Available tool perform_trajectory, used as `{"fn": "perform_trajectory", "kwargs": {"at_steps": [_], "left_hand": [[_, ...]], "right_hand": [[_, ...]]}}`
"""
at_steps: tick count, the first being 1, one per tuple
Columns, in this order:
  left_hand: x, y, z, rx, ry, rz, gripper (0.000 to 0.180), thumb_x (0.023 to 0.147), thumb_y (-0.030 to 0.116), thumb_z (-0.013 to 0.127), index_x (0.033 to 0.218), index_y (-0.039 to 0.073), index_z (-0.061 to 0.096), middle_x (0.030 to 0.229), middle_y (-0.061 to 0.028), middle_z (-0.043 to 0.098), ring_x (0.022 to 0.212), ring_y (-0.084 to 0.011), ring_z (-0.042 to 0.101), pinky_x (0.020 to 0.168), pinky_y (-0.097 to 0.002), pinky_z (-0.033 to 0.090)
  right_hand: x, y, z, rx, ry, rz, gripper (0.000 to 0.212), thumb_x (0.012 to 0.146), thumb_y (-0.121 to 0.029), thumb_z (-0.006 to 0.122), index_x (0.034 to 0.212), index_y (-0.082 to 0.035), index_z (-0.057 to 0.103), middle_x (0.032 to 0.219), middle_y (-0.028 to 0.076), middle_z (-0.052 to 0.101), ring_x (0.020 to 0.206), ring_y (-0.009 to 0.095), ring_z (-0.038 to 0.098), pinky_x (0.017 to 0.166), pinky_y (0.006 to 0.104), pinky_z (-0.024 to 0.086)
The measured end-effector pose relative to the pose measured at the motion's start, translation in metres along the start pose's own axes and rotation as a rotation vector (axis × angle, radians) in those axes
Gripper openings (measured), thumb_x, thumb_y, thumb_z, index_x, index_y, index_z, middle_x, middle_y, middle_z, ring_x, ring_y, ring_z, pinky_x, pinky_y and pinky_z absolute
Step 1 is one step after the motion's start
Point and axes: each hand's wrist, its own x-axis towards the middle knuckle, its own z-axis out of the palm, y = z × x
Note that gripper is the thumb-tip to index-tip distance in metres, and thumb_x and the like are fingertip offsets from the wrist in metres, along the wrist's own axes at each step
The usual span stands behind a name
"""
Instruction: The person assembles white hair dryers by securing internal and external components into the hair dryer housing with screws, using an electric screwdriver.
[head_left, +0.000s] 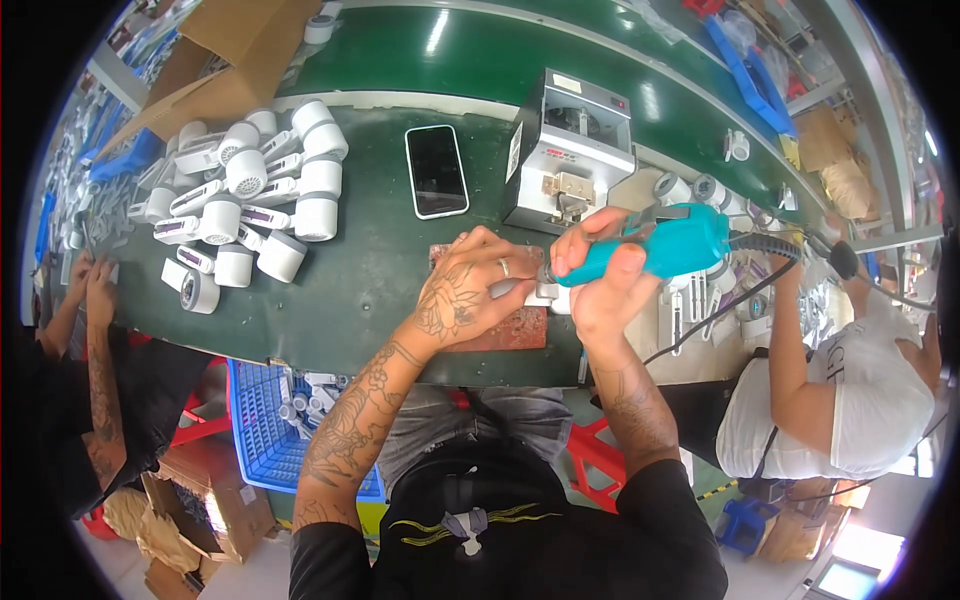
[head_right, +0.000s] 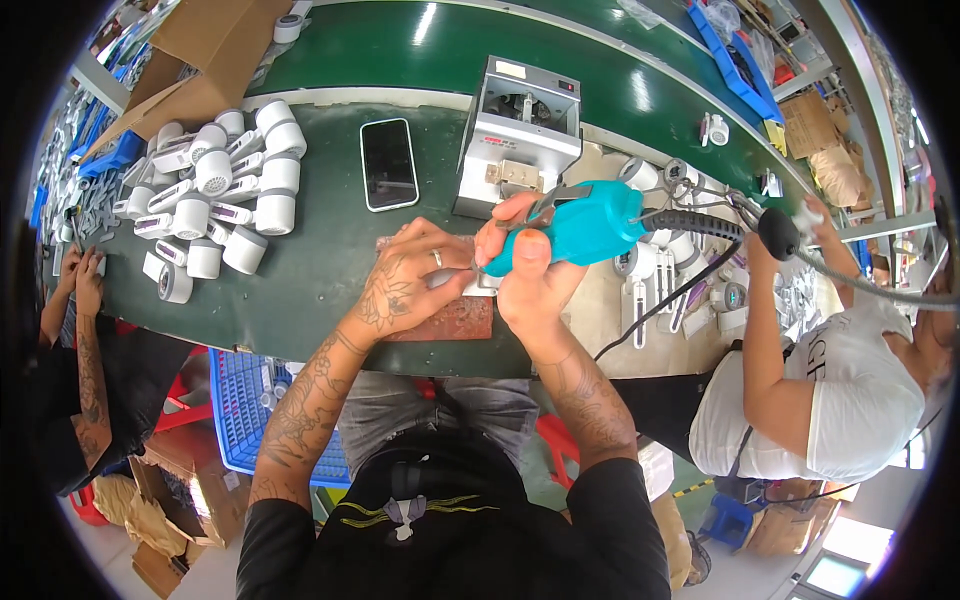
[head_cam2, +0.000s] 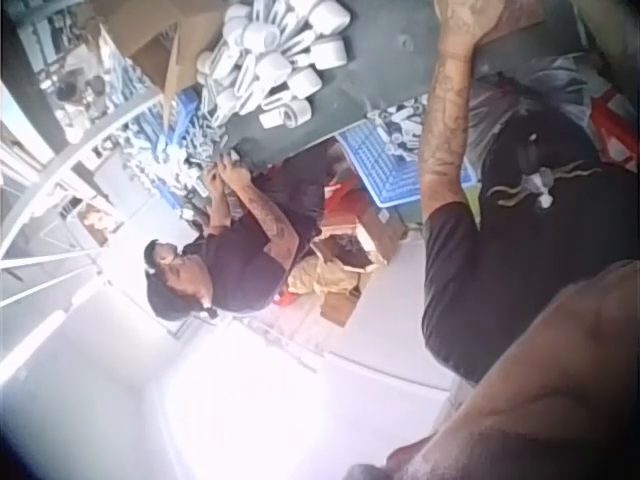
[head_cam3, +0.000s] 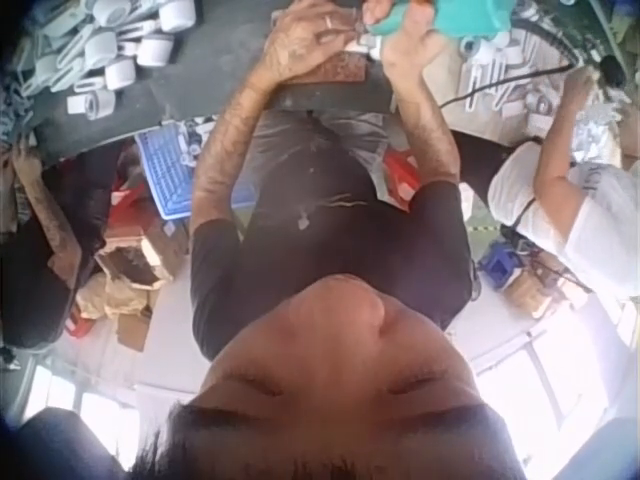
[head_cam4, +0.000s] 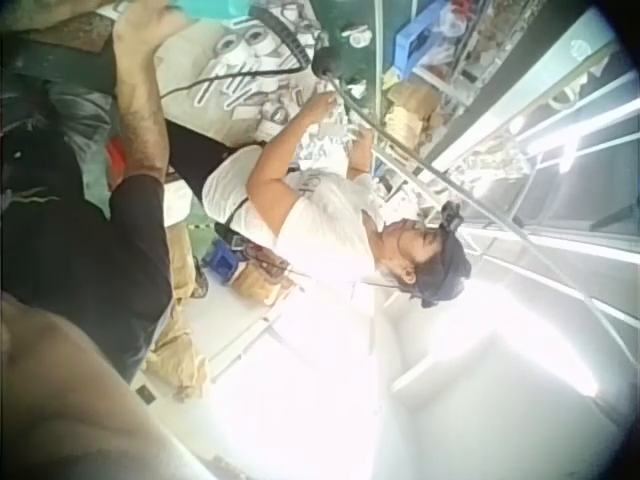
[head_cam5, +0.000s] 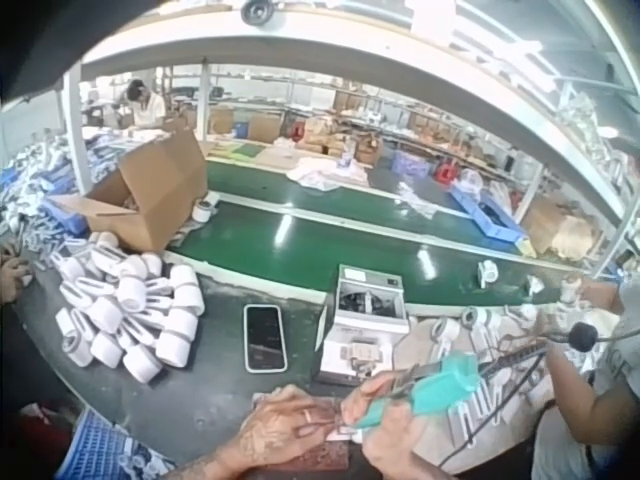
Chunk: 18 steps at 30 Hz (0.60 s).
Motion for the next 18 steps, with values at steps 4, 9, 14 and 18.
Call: {"fn": "perform_trajectory", "kwargs": {"at_steps": [4,9,14,18], "left_hand": [[-0.001,0.0,0.0,0.0,0.017,0.005,0.019,0.074,0.009,0.074,0.093,0.01,0.073,0.099,-0.0011,0.071,0.096,-0.0245,0.061,0.086,-0.0396,0.049],[-0.002,-0.001,0.0,0.023,0.013,0.001,0.018,0.074,0.01,0.074,0.092,0.011,0.073,0.098,-0.0006,0.07,0.096,-0.0243,0.061,0.086,-0.0397,0.049],[-0.001,0.0,-0.001,0.028,-0.038,-0.028,0.016,0.079,0.014,0.072,0.094,0.012,0.075,0.102,0.0001,0.07,0.099,-0.0237,0.059,0.091,-0.039,0.048],[0.001,0.003,-0.002,0.032,-0.065,-0.035,0.012,0.082,0.015,0.07,0.093,0.011,0.073,0.106,-0.0001,0.068,0.1,-0.0248,0.059,0.092,-0.0396,0.046]], "right_hand": [[-0.002,0.004,-0.003,0.085,-0.049,-0.071,0.059,0.093,-0.052,0.066,0.105,0.005,0.055,0.071,0.008,0.058,0.062,0.017,0.058,0.057,0.0309,0.048],[-0.003,0.0,0.0,0.04,-0.044,-0.051,0.064,0.091,-0.058,0.066,0.104,0.003,0.052,0.069,0.008,0.055,0.061,0.018,0.056,0.057,0.0319,0.047],[-0.002,-0.001,-0.002,-0.006,-0.019,-0.014,0.068,0.089,-0.063,0.065,0.101,0.002,0.05,0.068,0.008,0.053,0.058,0.018,0.053,0.056,0.033,0.046],[0.005,-0.004,-0.011,-0.024,-0.018,-0.058,0.067,0.091,-0.062,0.063,0.103,0.003,0.051,0.068,0.008,0.053,0.057,0.018,0.053,0.055,0.0331,0.046]]}}
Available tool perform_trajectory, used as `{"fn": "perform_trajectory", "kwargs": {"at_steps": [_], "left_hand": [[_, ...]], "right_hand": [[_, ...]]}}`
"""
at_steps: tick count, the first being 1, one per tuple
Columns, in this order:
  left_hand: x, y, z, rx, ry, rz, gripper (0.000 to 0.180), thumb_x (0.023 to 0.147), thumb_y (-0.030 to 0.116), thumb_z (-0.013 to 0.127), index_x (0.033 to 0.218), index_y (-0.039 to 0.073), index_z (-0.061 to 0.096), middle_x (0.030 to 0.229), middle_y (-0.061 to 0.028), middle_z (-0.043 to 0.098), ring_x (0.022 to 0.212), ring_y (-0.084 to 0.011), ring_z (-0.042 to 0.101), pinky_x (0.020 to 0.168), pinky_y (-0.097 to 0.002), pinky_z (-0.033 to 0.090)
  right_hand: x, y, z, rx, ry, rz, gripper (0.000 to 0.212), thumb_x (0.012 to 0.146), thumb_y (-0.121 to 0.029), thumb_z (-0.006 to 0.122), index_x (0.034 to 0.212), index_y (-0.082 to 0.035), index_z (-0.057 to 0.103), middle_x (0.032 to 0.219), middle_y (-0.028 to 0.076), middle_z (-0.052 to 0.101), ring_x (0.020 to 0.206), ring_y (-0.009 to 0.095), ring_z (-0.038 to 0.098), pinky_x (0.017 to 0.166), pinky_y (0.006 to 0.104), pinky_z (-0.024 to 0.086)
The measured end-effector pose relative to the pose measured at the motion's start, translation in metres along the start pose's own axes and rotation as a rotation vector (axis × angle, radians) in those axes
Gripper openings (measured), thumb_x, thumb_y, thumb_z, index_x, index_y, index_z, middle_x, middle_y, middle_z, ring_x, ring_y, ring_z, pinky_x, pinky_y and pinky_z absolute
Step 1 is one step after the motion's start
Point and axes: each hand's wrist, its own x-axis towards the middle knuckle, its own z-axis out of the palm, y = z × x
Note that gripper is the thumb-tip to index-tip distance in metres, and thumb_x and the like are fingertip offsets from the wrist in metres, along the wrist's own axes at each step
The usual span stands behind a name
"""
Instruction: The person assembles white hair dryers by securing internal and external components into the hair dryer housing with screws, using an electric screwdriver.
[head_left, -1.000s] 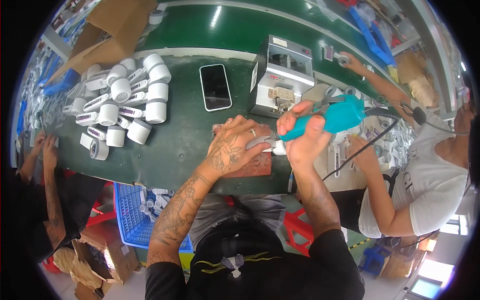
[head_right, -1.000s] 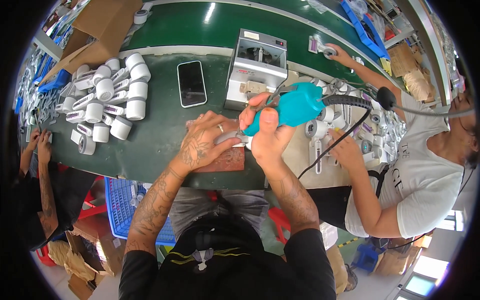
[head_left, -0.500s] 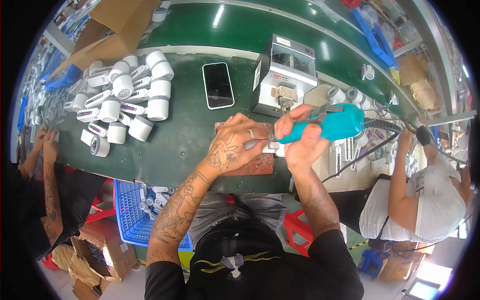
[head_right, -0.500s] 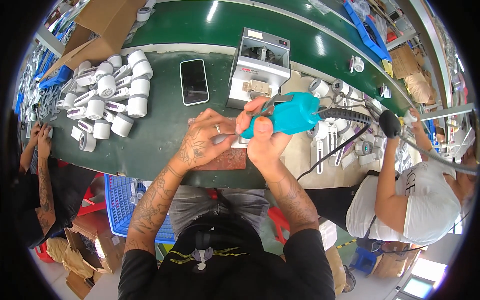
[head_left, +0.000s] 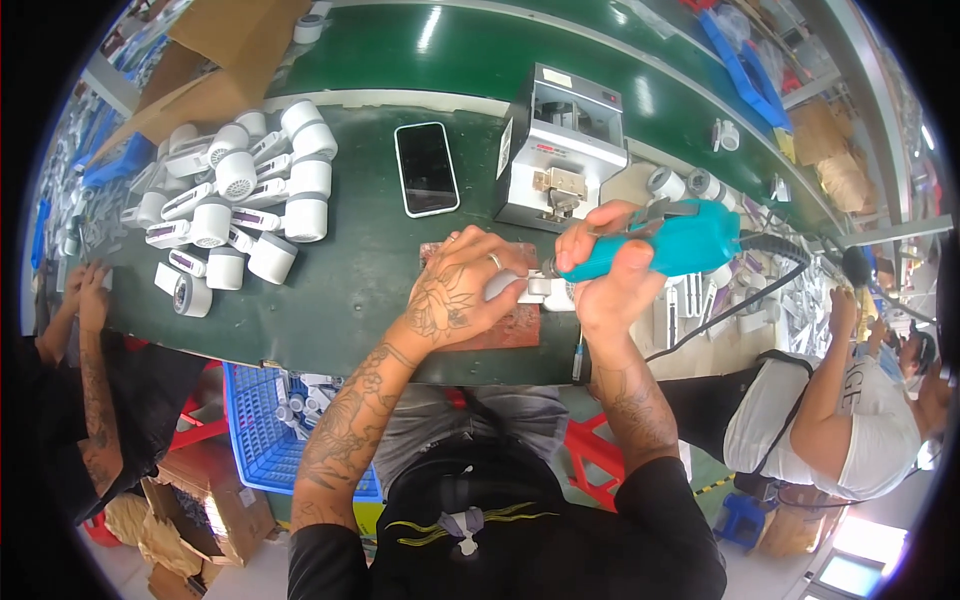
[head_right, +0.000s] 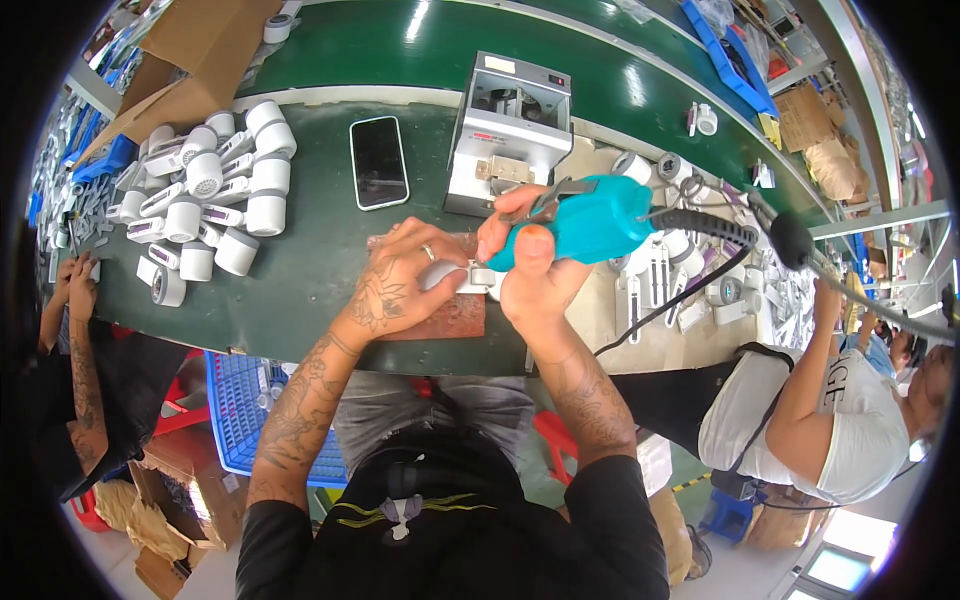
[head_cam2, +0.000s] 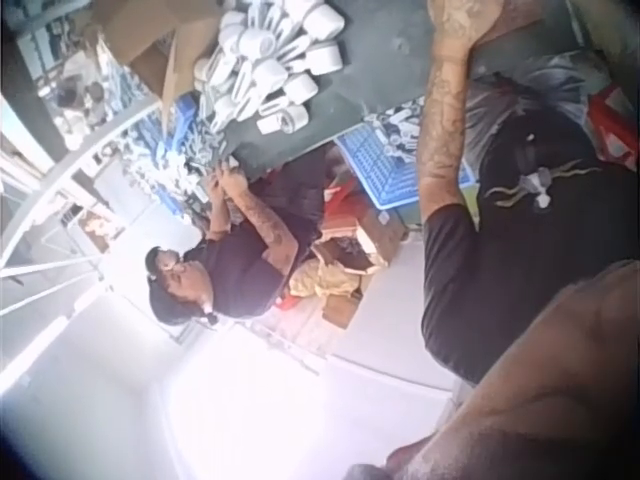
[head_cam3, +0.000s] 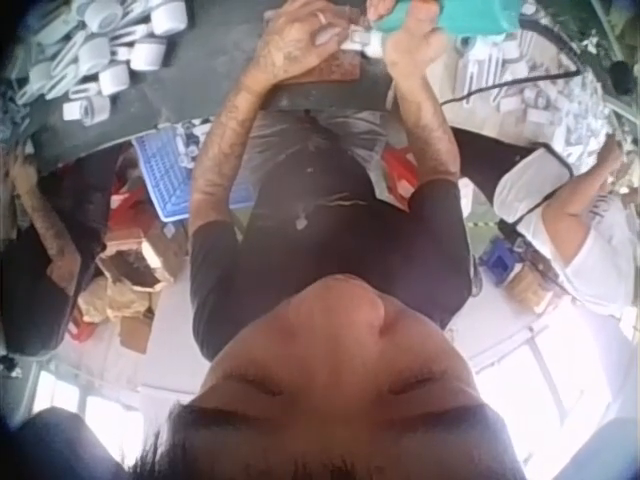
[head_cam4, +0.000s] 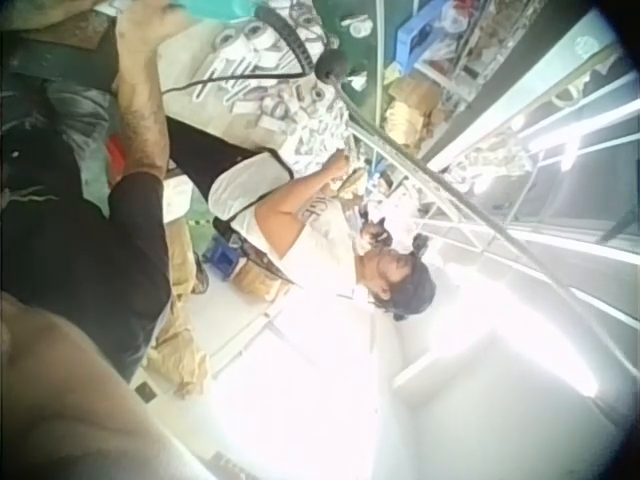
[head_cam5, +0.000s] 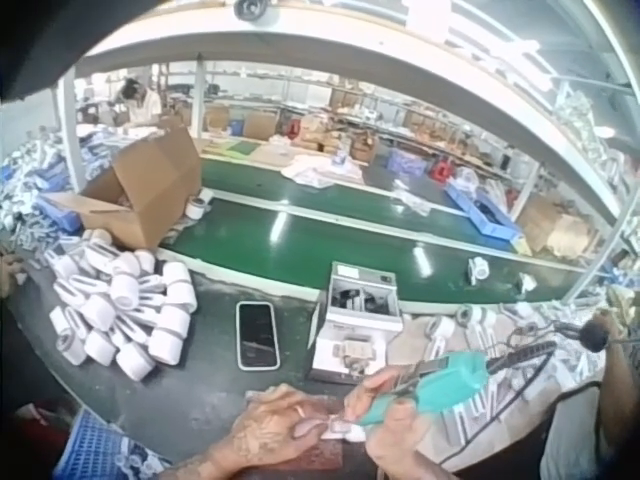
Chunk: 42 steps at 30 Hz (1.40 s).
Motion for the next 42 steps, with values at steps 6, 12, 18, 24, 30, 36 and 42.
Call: {"fn": "perform_trajectory", "kwargs": {"at_steps": [6,12,18,24,30,36,42], "left_hand": [[0.0,-0.001,0.001,0.074,-0.114,-0.054,0.018,0.088,0.021,0.066,0.102,0.011,0.071,0.113,-0.0024,0.066,0.103,-0.0265,0.059,0.095,-0.044,0.045],[0.0,0.0,0.003,0.076,-0.155,-0.057,0.024,0.09,0.024,0.064,0.108,0.012,0.071,0.114,-0.0076,0.066,0.111,-0.0296,0.059,0.105,-0.052,0.042],[-0.002,-0.002,0.005,0.09,-0.168,-0.06,0.025,0.09,0.025,0.062,0.109,0.011,0.071,0.114,-0.0102,0.065,0.112,-0.0329,0.058,0.107,-0.0532,0.041],[-0.002,0.0,0.006,0.172,-0.085,0.03,0.02,0.088,0.02,0.067,0.099,0.004,0.07,0.104,-0.0095,0.065,0.101,-0.033,0.058,0.093,-0.0511,0.046],[0.001,0.002,0.007,0.152,-0.059,0.057,0.02,0.088,0.02,0.067,0.097,0.003,0.069,0.102,-0.0106,0.064,0.1,-0.0341,0.057,0.091,-0.0512,0.047],[-0.003,-0.002,0.008,0.166,-0.025,0.056,0.02,0.09,0.018,0.066,0.104,0.004,0.069,0.104,-0.0101,0.064,0.1,-0.034,0.057,0.091,-0.0512,0.047],[-0.007,-0.003,0.007,0.196,-0.002,0.051,0.02,0.091,0.015,0.063,0.108,0.008,0.07,0.109,-0.0085,0.066,0.1,-0.0318,0.058,0.091,-0.0459,0.046]], "right_hand": [[0.003,0.002,-0.006,-0.091,0.08,0.063,0.065,0.093,-0.059,0.063,0.104,0.005,0.053,0.067,0.007,0.053,0.058,0.018,0.054,0.055,0.0327,0.046],[-0.001,0.014,-0.015,0.021,0.006,0.059,0.037,0.097,-0.03,0.067,0.101,0.005,0.056,0.097,0.013,0.062,0.064,0.016,0.06,0.057,0.0315,0.051],[-0.005,0.022,-0.015,0.037,0.028,0.076,0.035,0.095,-0.028,0.069,0.099,0.005,0.058,0.095,0.013,0.062,0.064,0.017,0.06,0.058,0.0312,0.051],[-0.006,0.026,-0.01,-0.02,0.034,0.1,0.051,0.097,-0.048,0.063,0.096,0.002,0.052,0.07,0.007,0.053,0.06,0.017,0.053,0.055,0.0324,0.046],[-0.006,0.027,-0.012,-0.041,-0.005,0.085,0.047,0.098,-0.045,0.062,0.096,0.001,0.051,0.071,0.008,0.053,0.061,0.017,0.053,0.055,0.0322,0.046],[0.002,0.02,-0.012,-0.115,-0.004,0.104,0.046,0.101,-0.043,0.058,0.101,0.003,0.053,0.071,0.007,0.053,0.061,0.018,0.055,0.056,0.0317,0.047],[0.046,0.024,-0.008,-0.174,0.091,-0.087,0.042,0.103,-0.039,0.056,0.102,0.003,0.056,0.07,0.007,0.055,0.061,0.018,0.056,0.057,0.0316,0.048]]}}
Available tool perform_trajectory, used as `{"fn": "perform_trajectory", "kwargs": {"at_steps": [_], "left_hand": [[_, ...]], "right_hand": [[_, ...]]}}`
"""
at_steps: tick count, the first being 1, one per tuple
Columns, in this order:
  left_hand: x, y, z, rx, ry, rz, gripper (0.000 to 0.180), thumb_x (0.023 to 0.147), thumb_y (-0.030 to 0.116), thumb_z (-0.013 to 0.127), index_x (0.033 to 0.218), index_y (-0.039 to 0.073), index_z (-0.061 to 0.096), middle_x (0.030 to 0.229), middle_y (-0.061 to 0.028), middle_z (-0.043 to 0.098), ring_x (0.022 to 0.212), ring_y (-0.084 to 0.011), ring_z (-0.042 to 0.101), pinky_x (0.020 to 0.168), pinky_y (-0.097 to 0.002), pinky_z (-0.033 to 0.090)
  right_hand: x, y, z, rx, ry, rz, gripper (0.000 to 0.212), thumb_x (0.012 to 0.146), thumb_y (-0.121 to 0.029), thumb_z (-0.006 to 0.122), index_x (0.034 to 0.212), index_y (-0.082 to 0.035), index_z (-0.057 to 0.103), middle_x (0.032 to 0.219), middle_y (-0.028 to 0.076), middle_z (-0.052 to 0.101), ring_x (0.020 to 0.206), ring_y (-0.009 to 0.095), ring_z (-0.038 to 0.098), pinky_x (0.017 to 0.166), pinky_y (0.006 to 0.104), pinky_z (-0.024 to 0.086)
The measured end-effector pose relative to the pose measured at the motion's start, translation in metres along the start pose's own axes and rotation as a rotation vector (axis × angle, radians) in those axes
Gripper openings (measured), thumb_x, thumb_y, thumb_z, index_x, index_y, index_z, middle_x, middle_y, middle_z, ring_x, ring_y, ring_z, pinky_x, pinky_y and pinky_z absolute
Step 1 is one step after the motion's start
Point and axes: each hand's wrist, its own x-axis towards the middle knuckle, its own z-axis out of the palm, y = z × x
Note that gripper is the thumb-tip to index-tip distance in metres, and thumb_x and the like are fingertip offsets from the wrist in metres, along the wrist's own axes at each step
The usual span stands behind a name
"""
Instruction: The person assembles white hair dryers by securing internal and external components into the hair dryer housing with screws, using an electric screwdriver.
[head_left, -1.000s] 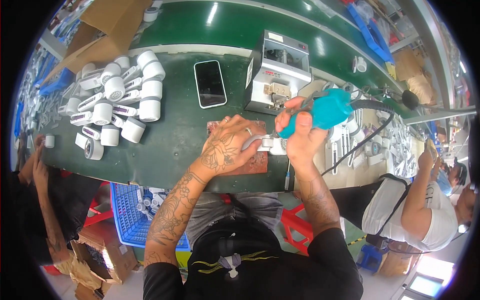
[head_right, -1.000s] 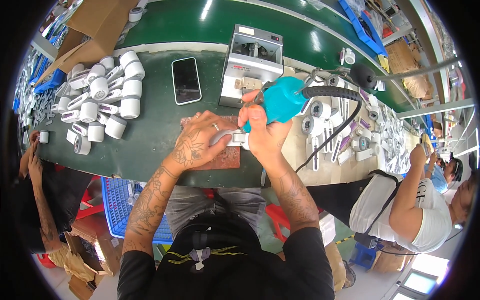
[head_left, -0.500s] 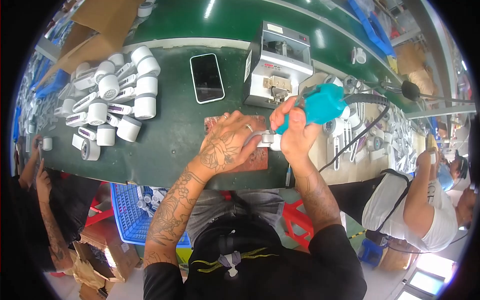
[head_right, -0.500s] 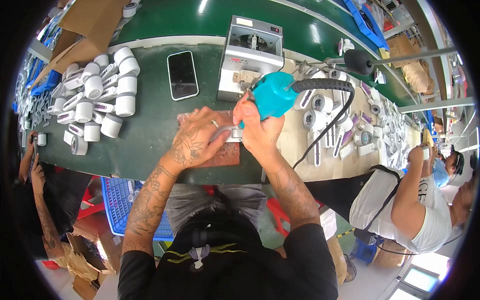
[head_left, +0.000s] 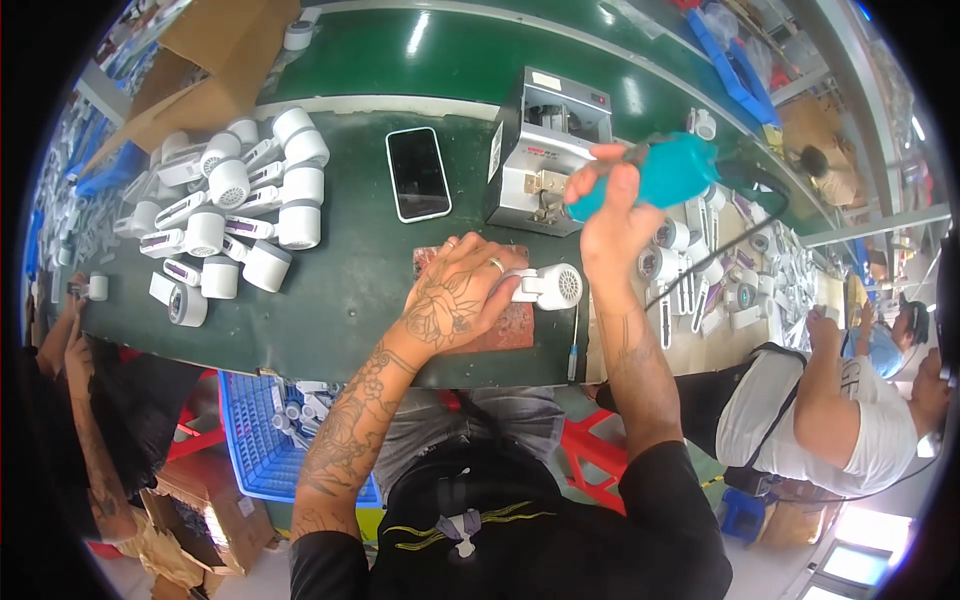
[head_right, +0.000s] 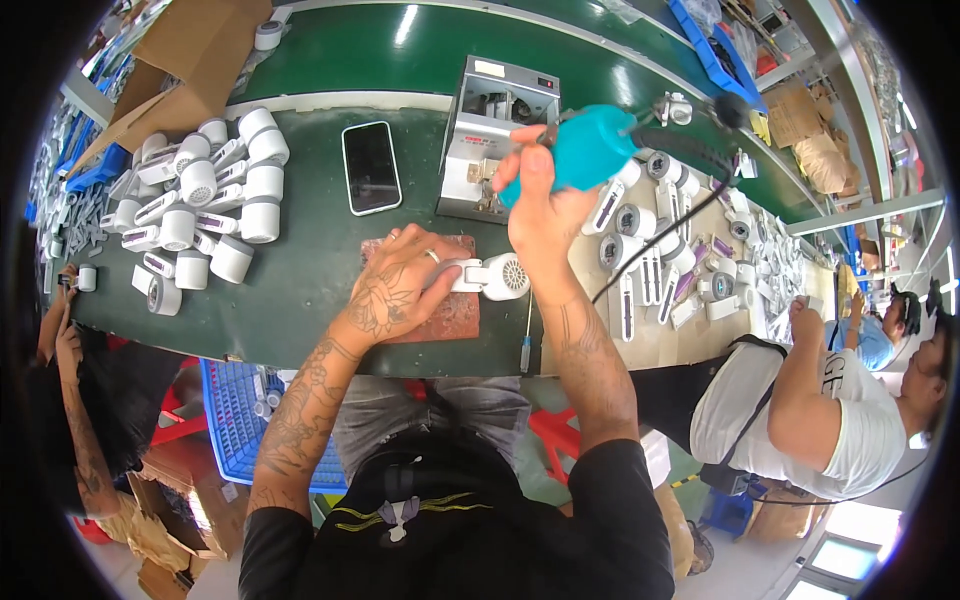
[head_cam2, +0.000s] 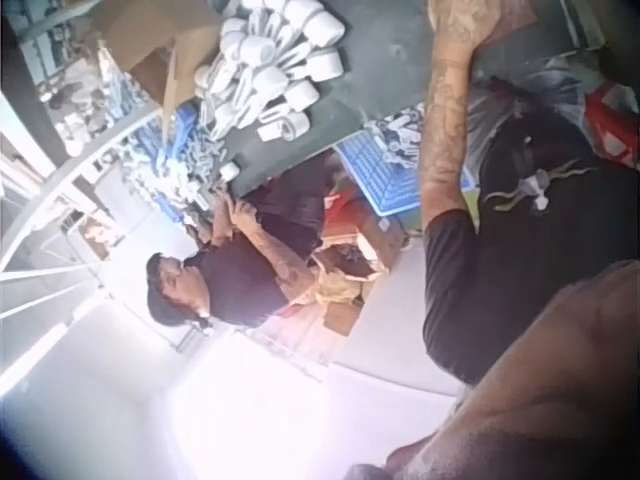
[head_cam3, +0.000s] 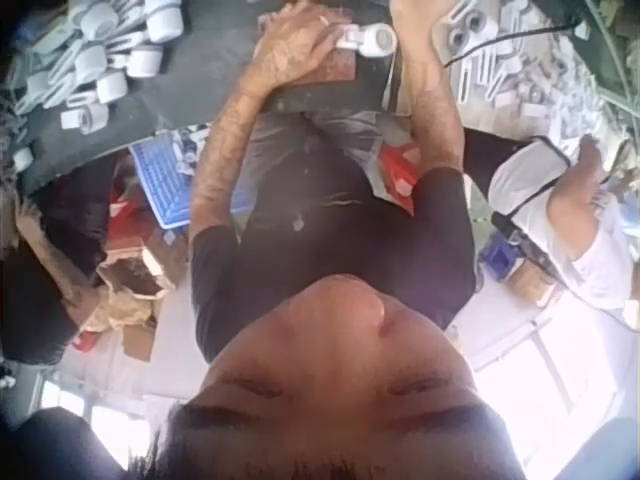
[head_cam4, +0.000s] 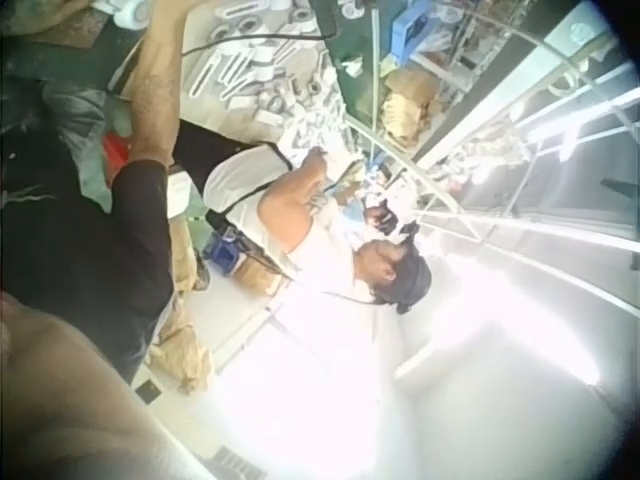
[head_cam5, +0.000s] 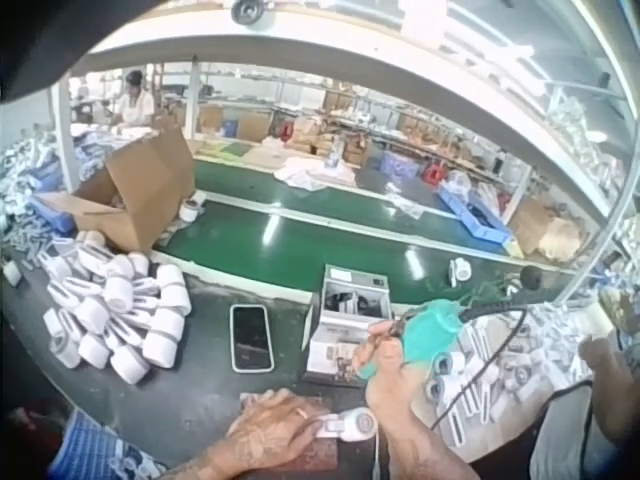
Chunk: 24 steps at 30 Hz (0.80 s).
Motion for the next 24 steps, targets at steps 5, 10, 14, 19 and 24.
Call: {"fn": "perform_trajectory", "kwargs": {"at_steps": [5,10,14,19,24], "left_hand": [[0.004,0.0,0.004,-0.032,-0.018,0.039,0.021,0.091,0.016,0.063,0.109,0.01,0.07,0.109,-0.0073,0.066,0.1,-0.0308,0.058,0.091,-0.0448,0.045],[0.002,-0.002,0.004,-0.045,-0.039,0.002,0.022,0.091,0.017,0.063,0.111,0.01,0.069,0.109,-0.0068,0.066,0.102,-0.0306,0.057,0.092,-0.0455,0.045],[0.005,0.002,-0.003,-0.057,-0.072,-0.057,0.024,0.094,0.022,0.061,0.114,0.011,0.068,0.112,-0.0086,0.066,0.108,-0.0322,0.058,0.102,-0.0497,0.043],[0.007,0.002,-0.002,-0.077,-0.099,-0.058,0.024,0.094,0.022,0.061,0.115,0.011,0.067,0.112,-0.0082,0.066,0.107,-0.0314,0.058,0.1,-0.0483,0.043],[0.004,0.004,0.0,-0.049,-0.06,-0.038,0.023,0.091,0.016,0.063,0.113,0.01,0.067,0.116,-0.0052,0.067,0.105,-0.0303,0.058,0.097,-0.0459,0.044]], "right_hand": [[0.007,0.027,-0.006,0.061,-0.016,-0.094,0.037,0.103,-0.036,0.056,0.099,0.001,0.054,0.07,0.007,0.055,0.059,0.017,0.055,0.057,0.0308,0.047],[0.003,0.009,0.001,-0.022,-0.032,0.052,0.038,0.103,-0.038,0.057,0.098,0.0,0.054,0.069,0.007,0.053,0.059,0.018,0.054,0.055,0.0313,0.046],[-0.025,-0.023,-0.006,0.103,0.019,0.188,0.048,0.1,-0.047,0.057,0.1,0.001,0.054,0.068,0.007,0.051,0.059,0.018,0.054,0.056,0.0318,0.046],[-0.052,-0.03,-0.018,0.066,-0.052,0.207,0.064,0.095,-0.058,0.06,0.103,0.005,0.052,0.067,0.008,0.052,0.059,0.019,0.054,0.059,0.0337,0.046],[-0.06,-0.027,-0.019,0.081,-0.068,0.22,0.063,0.094,-0.057,0.062,0.103,0.004,0.052,0.068,0.008,0.053,0.059,0.02,0.054,0.058,0.034,0.046]]}}
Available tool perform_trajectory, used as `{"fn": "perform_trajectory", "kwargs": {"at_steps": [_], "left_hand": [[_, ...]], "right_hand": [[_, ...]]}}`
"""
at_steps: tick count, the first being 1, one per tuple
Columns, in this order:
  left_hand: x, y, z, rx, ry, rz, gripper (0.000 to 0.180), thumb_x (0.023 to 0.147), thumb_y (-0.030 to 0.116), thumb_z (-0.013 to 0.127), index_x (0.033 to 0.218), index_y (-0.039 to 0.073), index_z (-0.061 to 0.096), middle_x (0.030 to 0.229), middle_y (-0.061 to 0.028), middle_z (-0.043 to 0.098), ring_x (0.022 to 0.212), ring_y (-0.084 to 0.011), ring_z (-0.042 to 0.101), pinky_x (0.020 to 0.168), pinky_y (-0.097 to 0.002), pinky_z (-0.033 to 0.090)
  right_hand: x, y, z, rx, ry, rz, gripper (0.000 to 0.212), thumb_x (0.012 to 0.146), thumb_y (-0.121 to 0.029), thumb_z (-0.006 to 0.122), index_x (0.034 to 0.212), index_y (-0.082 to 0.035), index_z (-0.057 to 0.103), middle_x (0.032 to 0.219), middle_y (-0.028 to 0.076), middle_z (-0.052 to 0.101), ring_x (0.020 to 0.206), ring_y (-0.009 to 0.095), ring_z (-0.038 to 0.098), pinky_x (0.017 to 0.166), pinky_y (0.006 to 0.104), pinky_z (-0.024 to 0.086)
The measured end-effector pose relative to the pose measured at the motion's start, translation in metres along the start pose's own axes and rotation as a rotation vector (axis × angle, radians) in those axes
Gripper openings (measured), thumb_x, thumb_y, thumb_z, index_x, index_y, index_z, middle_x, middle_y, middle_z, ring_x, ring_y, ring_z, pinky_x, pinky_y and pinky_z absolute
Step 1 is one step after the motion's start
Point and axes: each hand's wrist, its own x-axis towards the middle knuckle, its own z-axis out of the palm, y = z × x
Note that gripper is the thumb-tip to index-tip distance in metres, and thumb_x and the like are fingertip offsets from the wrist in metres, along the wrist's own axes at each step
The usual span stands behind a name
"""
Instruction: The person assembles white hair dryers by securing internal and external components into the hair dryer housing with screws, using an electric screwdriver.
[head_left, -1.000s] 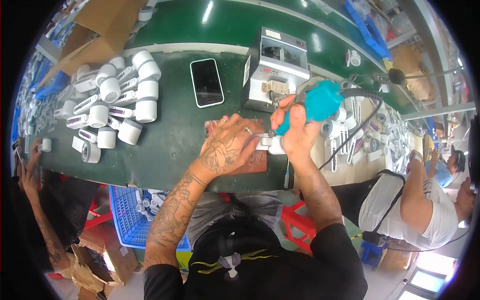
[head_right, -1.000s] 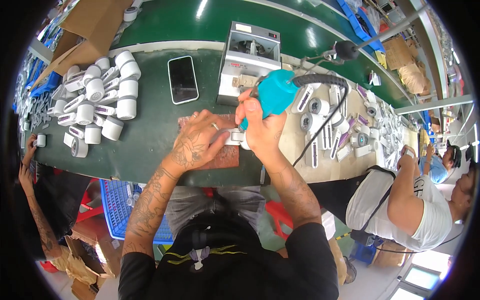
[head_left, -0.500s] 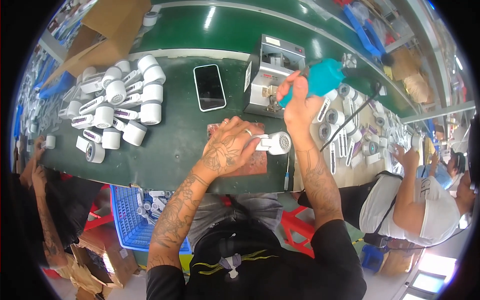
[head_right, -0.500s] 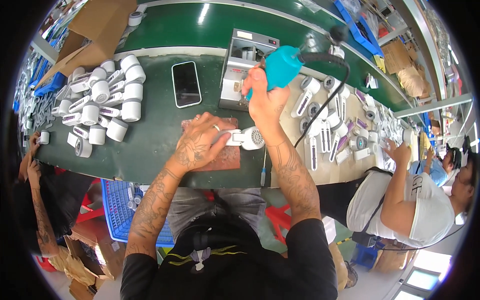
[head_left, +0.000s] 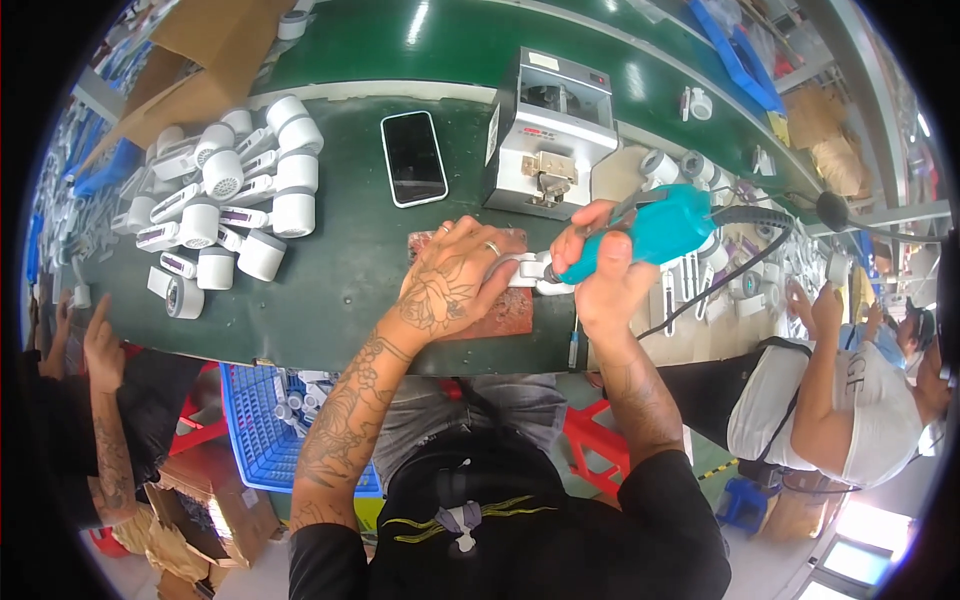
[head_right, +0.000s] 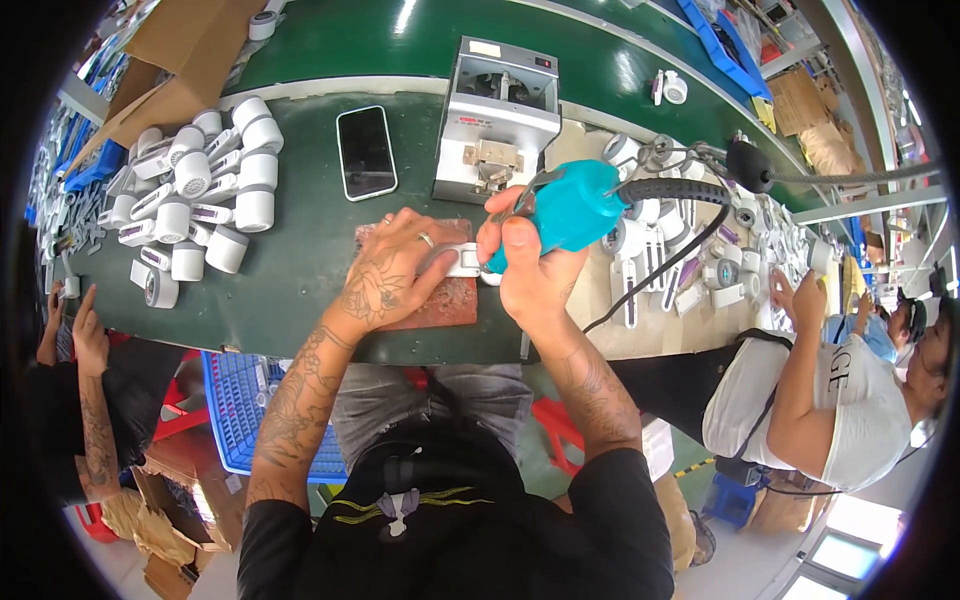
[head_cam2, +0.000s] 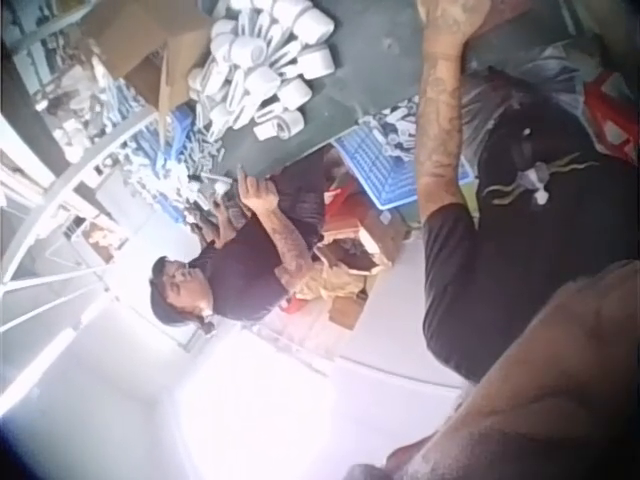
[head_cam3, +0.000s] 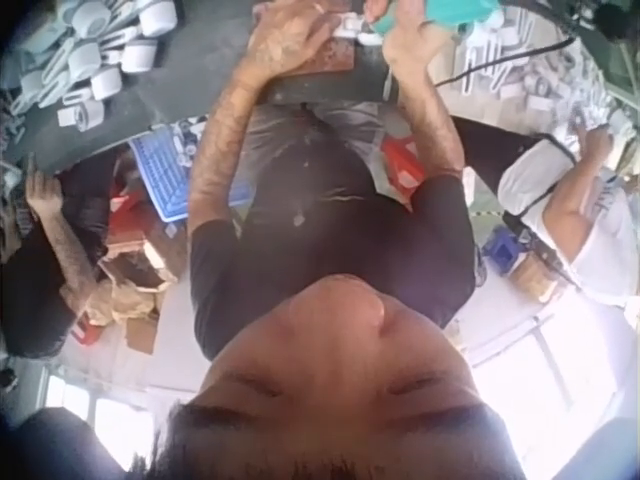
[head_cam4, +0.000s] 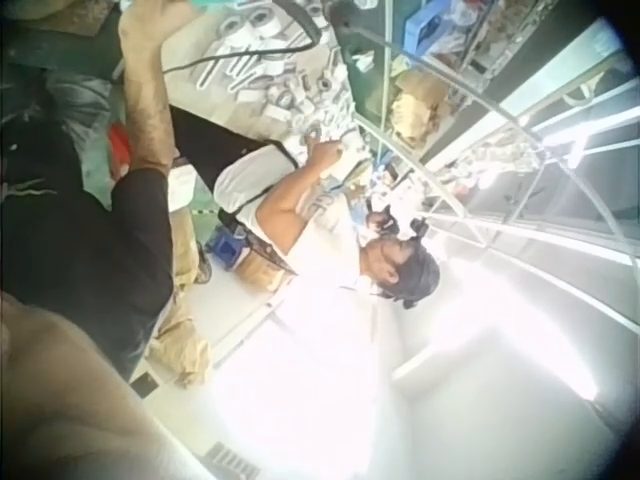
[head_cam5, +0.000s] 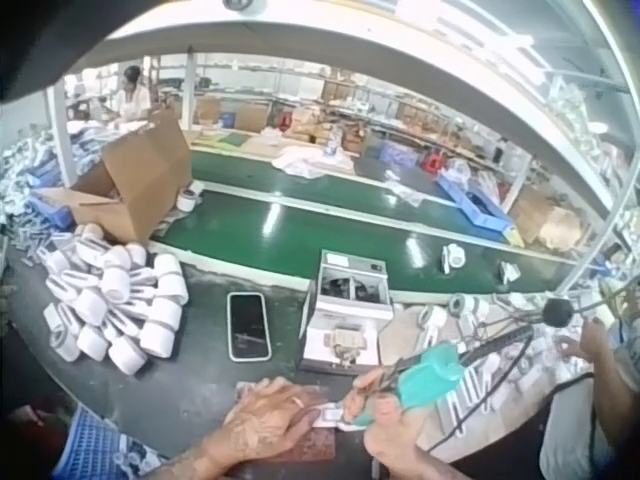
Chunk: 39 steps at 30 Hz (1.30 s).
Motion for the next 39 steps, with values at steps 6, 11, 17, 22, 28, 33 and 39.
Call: {"fn": "perform_trajectory", "kwargs": {"at_steps": [6,11,17,22,28,33,39], "left_hand": [[0.0,-0.002,0.001,0.0,-0.018,0.018,0.025,0.093,0.02,0.061,0.116,0.01,0.066,0.115,-0.0056,0.065,0.104,-0.0289,0.058,0.095,-0.0478,0.045],[0.006,0.004,-0.001,0.038,-0.022,0.039,0.025,0.093,0.019,0.062,0.115,0.009,0.066,0.116,-0.0041,0.065,0.104,-0.0281,0.057,0.096,-0.0466,0.045],[0.003,0.002,0.0,0.094,-0.012,0.109,0.025,0.089,0.02,0.067,0.111,0.008,0.066,0.116,-0.0032,0.065,0.103,-0.0272,0.057,0.094,-0.0454,0.046],[-0.009,0.025,0.0,0.188,-0.006,0.244,0.022,0.085,0.016,0.071,0.105,0.011,0.064,0.105,-0.0065,0.063,0.103,-0.0268,0.057,0.087,-0.0441,0.047],[-0.028,0.027,0.004,0.217,-0.029,0.212,0.027,0.091,0.017,0.063,0.116,0.008,0.058,0.104,-0.0091,0.06,0.103,-0.0295,0.056,0.093,-0.046,0.046],[-0.042,0.029,-0.021,0.051,0.022,0.091,0.03,0.088,0.017,0.07,0.114,0.009,0.059,0.106,-0.0083,0.063,0.1,-0.0303,0.058,0.09,-0.0465,0.046],[-0.106,0.003,-0.079,0.211,0.215,-0.145,0.039,0.08,0.013,0.079,0.113,0.007,0.059,0.107,-0.0087,0.067,0.096,-0.0313,0.06,0.084,-0.0438,0.046]], "right_hand": [[-0.005,0.012,0.001,0.049,-0.031,-0.012,0.052,0.095,-0.051,0.063,0.095,0.0,0.051,0.067,0.009,0.052,0.058,0.02,0.054,0.057,0.0349,0.047],[-0.005,0.016,-0.002,0.061,-0.065,-0.051,0.047,0.097,-0.046,0.062,0.093,-0.001,0.05,0.066,0.009,0.052,0.056,0.02,0.054,0.057,0.0349,0.047],[-0.014,0.018,0.002,0.08,0.018,0.015,0.042,0.097,-0.043,0.062,0.094,-0.002,0.052,0.069,0.009,0.053,0.061,0.02,0.054,0.057,0.0345,0.047],[-0.053,-0.012,-0.029,0.393,0.083,-0.014,0.052,0.093,-0.051,0.067,0.105,-0.001,0.055,0.075,0.008,0.056,0.064,0.019,0.056,0.055,0.0341,0.047],[-0.087,-0.036,-0.027,0.204,0.226,0.006,0.069,0.087,-0.075,0.055,0.099,-0.006,0.048,0.061,0.004,0.044,0.05,0.017,0.045,0.047,0.0312,0.039],[-0.101,-0.03,-0.025,0.155,0.222,0.032,0.07,0.086,-0.073,0.058,0.098,-0.005,0.047,0.062,0.004,0.044,0.05,0.017,0.045,0.046,0.0314,0.039],[-0.11,-0.025,-0.027,0.085,0.205,0.011,0.073,0.085,-0.07,0.062,0.097,0.0,0.048,0.064,0.006,0.049,0.052,0.017,0.052,0.045,0.031,0.044]]}}
